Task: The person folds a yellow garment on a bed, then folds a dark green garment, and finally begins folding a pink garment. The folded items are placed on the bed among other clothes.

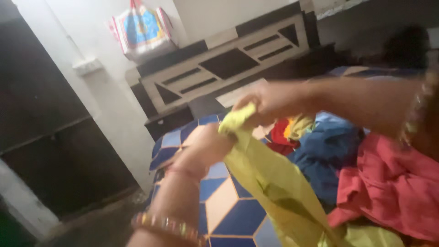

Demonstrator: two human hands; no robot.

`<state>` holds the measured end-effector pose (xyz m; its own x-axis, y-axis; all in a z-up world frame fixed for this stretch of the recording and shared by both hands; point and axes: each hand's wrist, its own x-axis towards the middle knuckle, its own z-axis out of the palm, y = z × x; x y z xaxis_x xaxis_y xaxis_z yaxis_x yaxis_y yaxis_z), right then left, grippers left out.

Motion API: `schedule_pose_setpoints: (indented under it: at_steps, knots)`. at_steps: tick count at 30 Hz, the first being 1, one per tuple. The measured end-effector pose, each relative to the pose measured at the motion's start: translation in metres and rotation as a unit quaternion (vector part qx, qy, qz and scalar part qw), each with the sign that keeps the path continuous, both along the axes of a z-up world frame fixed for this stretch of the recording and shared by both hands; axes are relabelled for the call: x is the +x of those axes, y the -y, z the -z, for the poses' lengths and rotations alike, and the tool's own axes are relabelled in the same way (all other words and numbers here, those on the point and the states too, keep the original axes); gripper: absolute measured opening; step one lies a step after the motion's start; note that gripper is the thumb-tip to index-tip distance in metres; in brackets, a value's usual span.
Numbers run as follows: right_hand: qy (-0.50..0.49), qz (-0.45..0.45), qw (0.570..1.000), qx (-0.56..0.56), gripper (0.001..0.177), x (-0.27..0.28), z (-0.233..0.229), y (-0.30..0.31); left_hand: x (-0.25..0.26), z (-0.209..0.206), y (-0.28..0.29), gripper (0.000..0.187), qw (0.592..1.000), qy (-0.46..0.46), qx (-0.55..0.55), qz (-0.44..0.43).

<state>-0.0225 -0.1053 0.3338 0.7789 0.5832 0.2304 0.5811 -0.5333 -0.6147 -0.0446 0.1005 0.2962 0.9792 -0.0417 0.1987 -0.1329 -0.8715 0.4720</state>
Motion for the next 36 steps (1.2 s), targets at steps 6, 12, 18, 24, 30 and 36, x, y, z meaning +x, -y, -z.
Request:
schedule_pose_setpoints:
  at_steps: [6, 12, 18, 24, 30, 36]
  knots:
    - [-0.188, -0.013, 0.982, -0.005, 0.067, -0.017, 0.053, 0.000, 0.010, 0.000, -0.007, 0.022, 0.968, 0.068, -0.240, 0.005]
    - [-0.138, -0.002, 0.990, -0.022, 0.045, 0.000, 0.076, 0.000, 0.017, -0.011, -0.003, 0.023, 0.936, 0.117, -0.331, -0.011]
    - [-0.057, 0.048, 0.996, -0.048, 0.031, 0.033, 0.110, 0.017, 0.023, 0.008, -0.024, 0.024, 0.932, 0.174, -0.289, -0.133]
    - [-0.080, 0.073, 0.994, 0.020, 0.035, 0.053, 0.144, 0.023, 0.031, 0.007, -0.051, 0.028, 0.887, 0.217, -0.348, -0.212]
    - [-0.051, 0.154, 0.975, 0.150, 0.036, 0.050, 0.121, 0.007, 0.012, 0.014, -0.071, 0.028, 0.932, 0.149, -0.164, -0.286]
    - [-0.023, 0.121, 0.983, 0.136, 0.030, 0.029, 0.082, -0.016, 0.010, 0.019, -0.051, 0.042, 0.998, 0.048, -0.017, -0.025]
